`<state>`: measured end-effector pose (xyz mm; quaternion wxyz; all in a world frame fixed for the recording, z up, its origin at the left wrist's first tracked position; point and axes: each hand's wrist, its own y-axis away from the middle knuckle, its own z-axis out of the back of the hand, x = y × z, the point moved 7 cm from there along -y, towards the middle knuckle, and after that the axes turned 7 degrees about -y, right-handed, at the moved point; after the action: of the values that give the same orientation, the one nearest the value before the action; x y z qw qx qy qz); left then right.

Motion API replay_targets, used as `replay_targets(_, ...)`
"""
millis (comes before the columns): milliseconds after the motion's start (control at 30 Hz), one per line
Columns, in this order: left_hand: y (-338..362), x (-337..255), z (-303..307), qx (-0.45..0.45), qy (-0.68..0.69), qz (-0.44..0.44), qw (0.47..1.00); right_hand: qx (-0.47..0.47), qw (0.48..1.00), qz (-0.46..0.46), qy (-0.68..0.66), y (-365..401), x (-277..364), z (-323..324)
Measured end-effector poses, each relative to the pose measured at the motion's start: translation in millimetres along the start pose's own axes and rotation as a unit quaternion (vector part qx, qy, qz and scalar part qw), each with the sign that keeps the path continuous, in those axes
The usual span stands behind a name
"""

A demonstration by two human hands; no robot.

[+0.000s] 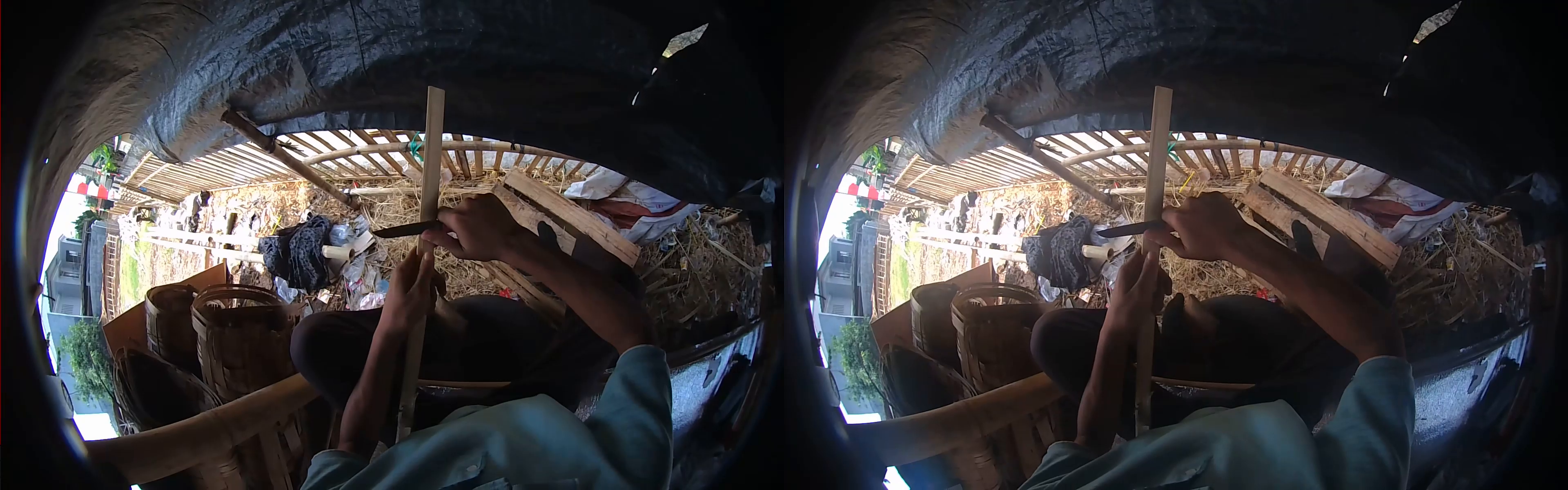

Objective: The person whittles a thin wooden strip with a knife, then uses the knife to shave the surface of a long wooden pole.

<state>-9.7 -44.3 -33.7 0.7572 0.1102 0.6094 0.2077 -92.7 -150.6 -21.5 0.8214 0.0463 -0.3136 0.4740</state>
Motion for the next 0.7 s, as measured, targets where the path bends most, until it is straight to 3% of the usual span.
replay_targets(167, -12, 2, 4, -0.042, -0.027, -0.095, 0.994, 0.004, 1.000, -0.001, -0.031, 2, 1, 3)
replay_targets(267, -17, 1, 1, -0.035, 0.050, -0.151, 0.987, 0.020, 0.999, -0.008, -0.032, 1, 1, 3)
replay_targets(367, -9, -9, -4, 0.013, 0.158, -0.050, 0.986, 0.024, 0.999, -0.015, -0.040, 1, -1, 2)
replay_targets(467, -19, 8, -4, 0.039, 0.143, -0.036, 0.988, 0.021, 0.999, -0.006, -0.040, 2, 0, -1)
replay_targets(567, -20, 2, -2, -0.028, 0.046, -0.055, 0.997, 0.019, 0.998, -0.024, -0.046, -1, 4, 1)
replay_targets(667, -10, -12, 4, -0.104, -0.190, -0.249, 0.944, 0.025, 0.999, -0.040, -0.025, -1, 15, 6)
replay_targets(700, -10, -15, 6, -0.117, -0.198, -0.246, 0.942, 0.026, 0.999, -0.041, -0.013, -3, 17, 7)
